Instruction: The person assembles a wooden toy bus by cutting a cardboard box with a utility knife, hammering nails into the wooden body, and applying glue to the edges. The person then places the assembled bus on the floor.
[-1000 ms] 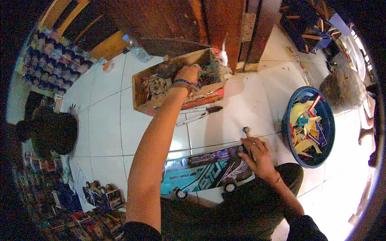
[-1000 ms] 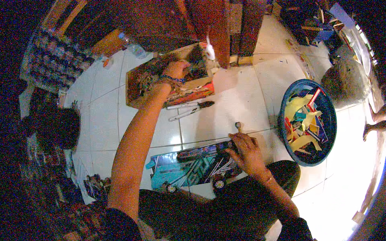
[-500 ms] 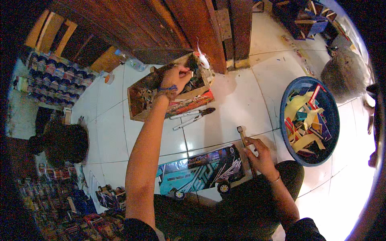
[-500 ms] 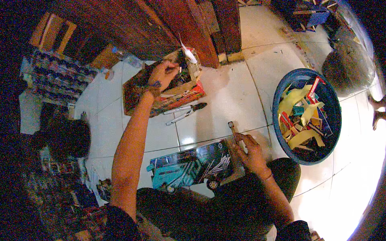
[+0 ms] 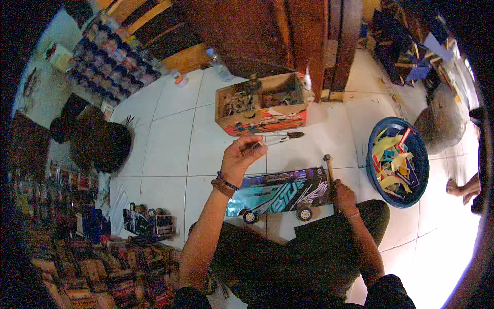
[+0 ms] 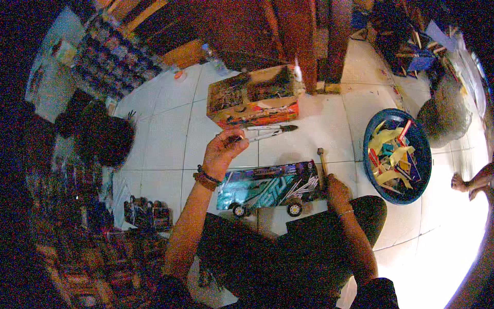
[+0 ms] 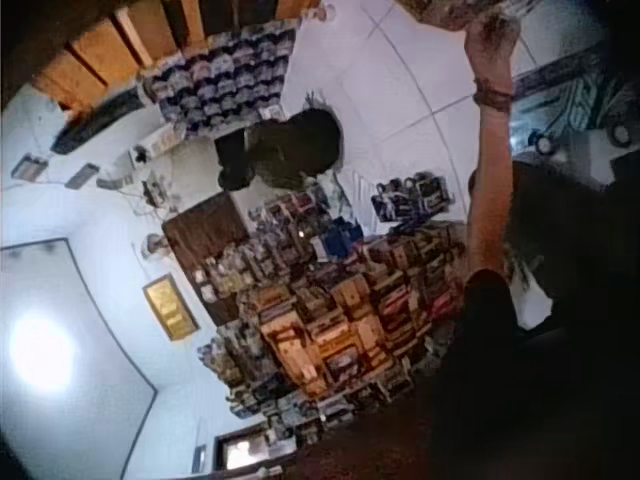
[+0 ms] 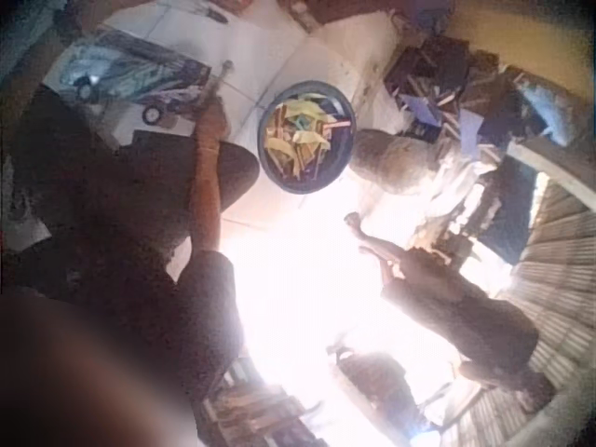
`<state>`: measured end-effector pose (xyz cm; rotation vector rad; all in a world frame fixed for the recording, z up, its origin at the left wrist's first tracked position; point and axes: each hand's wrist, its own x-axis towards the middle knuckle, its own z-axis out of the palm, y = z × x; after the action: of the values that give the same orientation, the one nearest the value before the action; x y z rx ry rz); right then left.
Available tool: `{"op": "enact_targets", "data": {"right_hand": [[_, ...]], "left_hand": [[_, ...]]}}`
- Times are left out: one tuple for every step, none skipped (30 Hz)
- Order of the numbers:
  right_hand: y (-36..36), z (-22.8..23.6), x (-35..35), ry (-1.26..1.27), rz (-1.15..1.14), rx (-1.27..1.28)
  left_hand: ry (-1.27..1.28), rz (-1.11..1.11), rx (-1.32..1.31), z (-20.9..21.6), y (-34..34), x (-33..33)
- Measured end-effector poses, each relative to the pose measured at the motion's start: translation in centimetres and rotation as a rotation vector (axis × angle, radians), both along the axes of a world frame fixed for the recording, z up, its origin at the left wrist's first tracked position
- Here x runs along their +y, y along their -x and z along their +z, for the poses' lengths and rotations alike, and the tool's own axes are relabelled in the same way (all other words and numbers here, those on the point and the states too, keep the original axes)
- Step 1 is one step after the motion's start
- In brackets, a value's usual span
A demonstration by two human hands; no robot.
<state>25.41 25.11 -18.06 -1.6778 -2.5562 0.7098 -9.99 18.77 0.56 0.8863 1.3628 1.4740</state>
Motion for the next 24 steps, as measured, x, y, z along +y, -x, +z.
{"op": "enact_targets", "data": {"right_hand": [[0.1,0.1,0.2,-0.013,0.026,-0.036],[0.1,0.3,0.5,-0.048,-0.001,0.062],[0.0,0.9,0.9,-0.088,-0.004,0.168],[0.0,1.7,1.3,-0.092,-0.056,0.226],[0.4,2.7,1.7,-0.053,-0.137,0.201],[0.8,3.9,1.3,-0.116,-0.100,0.274],[1.1,5.5,0.8,-0.132,-0.143,0.271],[2.2,7.2,0.3,-0.143,-0.103,0.381],[3.6,8.9,-0.7,-0.123,-0.093,0.457],[5.3,10.6,-1.9,-0.102,-0.075,0.553],[7.1,12.2,-3.3,0.087,-0.065,0.659],[8.7,13.8,-4.9,0.365,-0.024,0.770],[11.8,14.3,-7.0,0.109,0.078,0.845],[13.3,15.5,-8.3,0.135,0.206,0.739],[15.8,15.8,-9.7,0.219,0.191,0.769],[17.8,16.1,-10.8,0.274,0.251,0.895],[18.9,16.4,-11.5,0.319,0.244,0.840],[19.9,16.4,-11.9,0.363,0.257,0.819],[20.8,16.3,-12.2,0.429,0.253,0.767],[21.1,16.2,-12.0,0.371,0.315,0.649],[21.6,15.8,-11.9,0.401,0.314,0.610],[22.0,15.4,-11.7,0.420,0.332,0.588],[22.5,14.9,-11.5,0.437,0.346,0.566],[22.8,14.4,-11.5,0.342,0.426,0.647]], "left_hand": [[0.035,0.035,0.064,-0.2,0.3,-1.7],[-0.021,0.071,0.019,-0.4,0.5,-3.0],[-0.036,0.079,0.037,-0.6,0.9,-4.7],[-0.008,0.098,0.048,-0.7,1.3,-6.1],[0.026,0.114,0.054,-0.8,1.6,-7.6],[0.039,0.143,0.080,-1.0,1.8,-8.9],[0.064,0.164,0.083,-1.2,1.9,-10.2],[0.087,0.186,0.086,-1.5,1.9,-11.2],[0.098,0.211,0.094,-1.8,1.7,-12.2],[0.029,0.228,-0.002,-2.2,1.1,-12.9],[0.044,0.255,-0.045,-2.7,0.4,-13.7],[0.059,0.279,-0.090,-3.2,-0.2,-14.3],[0.079,0.300,-0.125,-3.7,-0.8,-14.8],[0.129,0.322,-0.231,-4.2,-1.2,-15.2],[0.103,0.328,-0.331,-4.7,-1.6,-15.5],[0.086,0.344,-0.425,-5.1,-1.8,-15.8],[0.089,0.368,-0.532,-5.5,-2.0,-16.2],[0.136,0.399,-0.498,-5.8,-2.1,-16.5],[0.133,0.419,-0.523,-6.1,-2.1,-16.8],[0.146,0.447,-0.565,-6.3,-2.0,-17.1],[0.153,0.492,-0.624,-6.6,-2.0,-17.5],[0.128,0.497,-0.679,-6.8,-2.1,-17.8],[0.135,0.518,-0.712,-7.0,-2.0,-18.0],[0.137,0.545,-0.748,-7.3,-2.0,-18.1]]}}
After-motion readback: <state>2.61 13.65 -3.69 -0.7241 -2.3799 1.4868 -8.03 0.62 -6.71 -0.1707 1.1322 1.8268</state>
